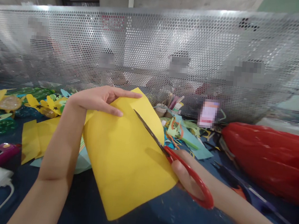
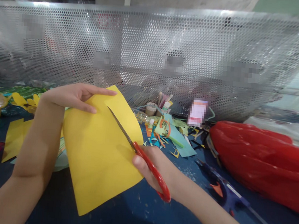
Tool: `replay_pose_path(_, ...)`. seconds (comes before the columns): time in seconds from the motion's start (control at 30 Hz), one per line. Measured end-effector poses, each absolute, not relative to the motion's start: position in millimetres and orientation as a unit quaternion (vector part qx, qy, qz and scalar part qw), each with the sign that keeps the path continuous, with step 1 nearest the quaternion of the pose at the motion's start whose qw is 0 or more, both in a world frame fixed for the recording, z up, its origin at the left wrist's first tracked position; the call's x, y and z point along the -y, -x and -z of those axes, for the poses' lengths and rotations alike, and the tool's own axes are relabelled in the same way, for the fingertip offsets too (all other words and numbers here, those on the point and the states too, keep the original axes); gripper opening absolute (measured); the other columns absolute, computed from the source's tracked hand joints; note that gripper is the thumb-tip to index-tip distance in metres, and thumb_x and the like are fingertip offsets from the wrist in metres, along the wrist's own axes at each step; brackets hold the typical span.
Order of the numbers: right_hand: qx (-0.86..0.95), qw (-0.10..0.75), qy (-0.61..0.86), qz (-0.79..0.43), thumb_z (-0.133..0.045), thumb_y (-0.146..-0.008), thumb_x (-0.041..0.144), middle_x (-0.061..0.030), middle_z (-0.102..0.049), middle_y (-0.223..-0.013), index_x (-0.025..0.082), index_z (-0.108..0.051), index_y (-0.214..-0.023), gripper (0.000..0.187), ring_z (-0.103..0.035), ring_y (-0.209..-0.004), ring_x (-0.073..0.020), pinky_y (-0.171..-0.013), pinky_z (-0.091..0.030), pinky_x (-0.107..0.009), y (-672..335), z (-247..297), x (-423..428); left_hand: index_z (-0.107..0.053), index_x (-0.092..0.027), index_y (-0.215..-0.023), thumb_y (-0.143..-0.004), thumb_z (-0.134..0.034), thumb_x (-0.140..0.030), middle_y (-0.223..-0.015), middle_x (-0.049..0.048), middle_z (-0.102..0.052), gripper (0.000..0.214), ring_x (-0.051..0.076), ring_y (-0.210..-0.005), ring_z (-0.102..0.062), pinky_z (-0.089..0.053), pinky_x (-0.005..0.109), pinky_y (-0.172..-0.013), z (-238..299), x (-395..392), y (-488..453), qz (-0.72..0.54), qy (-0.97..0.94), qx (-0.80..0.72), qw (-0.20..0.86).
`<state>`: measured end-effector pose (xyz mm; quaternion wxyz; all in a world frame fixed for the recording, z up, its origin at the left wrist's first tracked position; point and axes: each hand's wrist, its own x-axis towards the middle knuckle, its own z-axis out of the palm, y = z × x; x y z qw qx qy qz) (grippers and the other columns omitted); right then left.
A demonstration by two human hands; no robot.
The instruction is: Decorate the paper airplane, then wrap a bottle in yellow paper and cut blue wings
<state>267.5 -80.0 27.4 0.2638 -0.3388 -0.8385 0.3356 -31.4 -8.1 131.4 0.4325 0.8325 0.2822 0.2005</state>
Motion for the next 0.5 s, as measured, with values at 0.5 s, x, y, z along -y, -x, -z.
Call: replay_pose_path(0.5, 0.856, 0.265, 0.337, -0.289, -0.036, -0.092, 0.059, -0.0022, -0.057, -0.061, 0.023, -0.049, -0.07, 0.043, -0.054, -0.048, -0.016, -0.039, -0.042, -0.026, -272.5, -36.5, 86.6, -0.05, -0.03, -0.137, -0.077, -0.072, -0.026, -0.138, 0.0041, -0.055, 0.064, 0.026, -0.124, -0.054, -0.049, 0.03, -0.094, -127.8, 3.1, 28.0, -0.231, -0.847, -0.247, 0.409)
